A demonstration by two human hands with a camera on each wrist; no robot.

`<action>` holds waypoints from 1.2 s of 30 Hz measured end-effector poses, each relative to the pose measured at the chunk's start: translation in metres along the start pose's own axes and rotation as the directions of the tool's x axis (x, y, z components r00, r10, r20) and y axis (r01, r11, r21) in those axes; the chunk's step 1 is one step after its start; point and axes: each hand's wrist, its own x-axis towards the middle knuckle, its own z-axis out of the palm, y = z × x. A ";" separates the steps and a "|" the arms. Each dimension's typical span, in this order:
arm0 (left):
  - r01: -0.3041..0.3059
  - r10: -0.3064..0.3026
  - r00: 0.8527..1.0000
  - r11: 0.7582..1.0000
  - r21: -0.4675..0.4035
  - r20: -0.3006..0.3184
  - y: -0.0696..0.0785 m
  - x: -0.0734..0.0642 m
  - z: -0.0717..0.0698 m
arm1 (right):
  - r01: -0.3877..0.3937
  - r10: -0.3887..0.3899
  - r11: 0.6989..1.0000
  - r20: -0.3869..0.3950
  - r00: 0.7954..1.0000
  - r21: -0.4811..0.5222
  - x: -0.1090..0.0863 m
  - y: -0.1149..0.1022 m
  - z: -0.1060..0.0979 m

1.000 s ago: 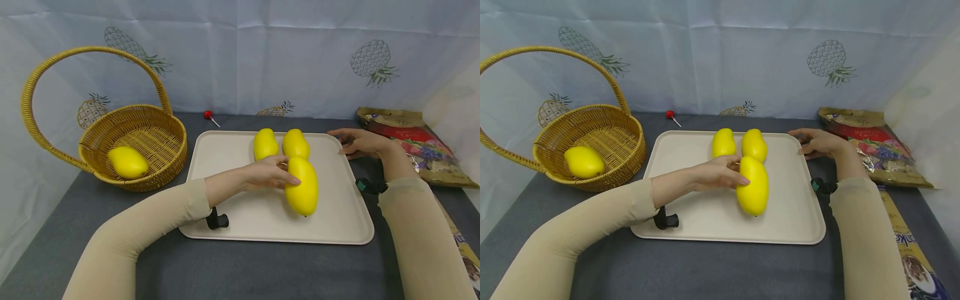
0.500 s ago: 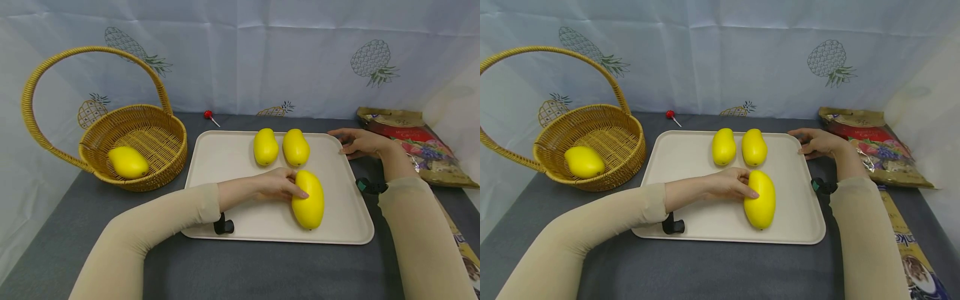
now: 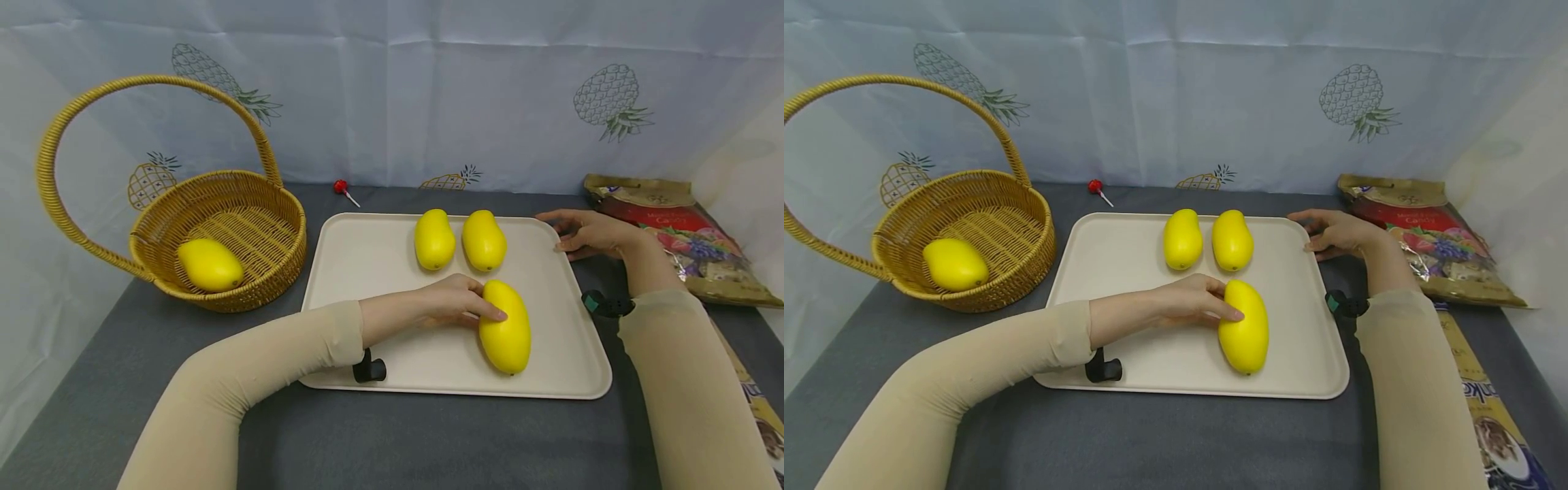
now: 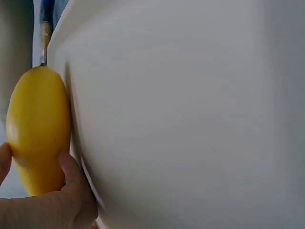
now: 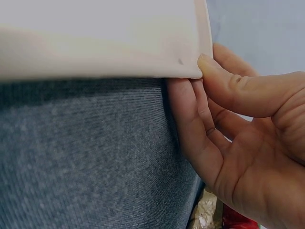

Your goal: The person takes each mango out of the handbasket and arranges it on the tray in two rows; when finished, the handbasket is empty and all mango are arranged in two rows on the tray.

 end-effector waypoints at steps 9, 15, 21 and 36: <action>0.010 -0.009 0.997 1.000 0.004 -0.076 0.001 -0.001 -0.001 | 0.003 -0.003 1.000 0.004 1.000 0.003 -0.001 -0.002 0.000; 0.023 -0.023 0.993 1.000 -0.001 -0.120 0.002 -0.003 -0.001 | 0.001 -0.001 1.000 0.004 1.000 0.004 -0.001 -0.003 0.000; 0.012 -0.010 0.993 1.000 0.015 -0.118 0.001 -0.004 -0.002 | 0.007 -0.007 1.000 0.005 1.000 0.011 -0.001 -0.002 0.000; -0.013 0.037 0.989 0.986 0.164 -0.146 0.007 -0.010 -0.009 | 0.006 -0.006 1.000 -0.005 1.000 0.005 -0.001 -0.002 0.001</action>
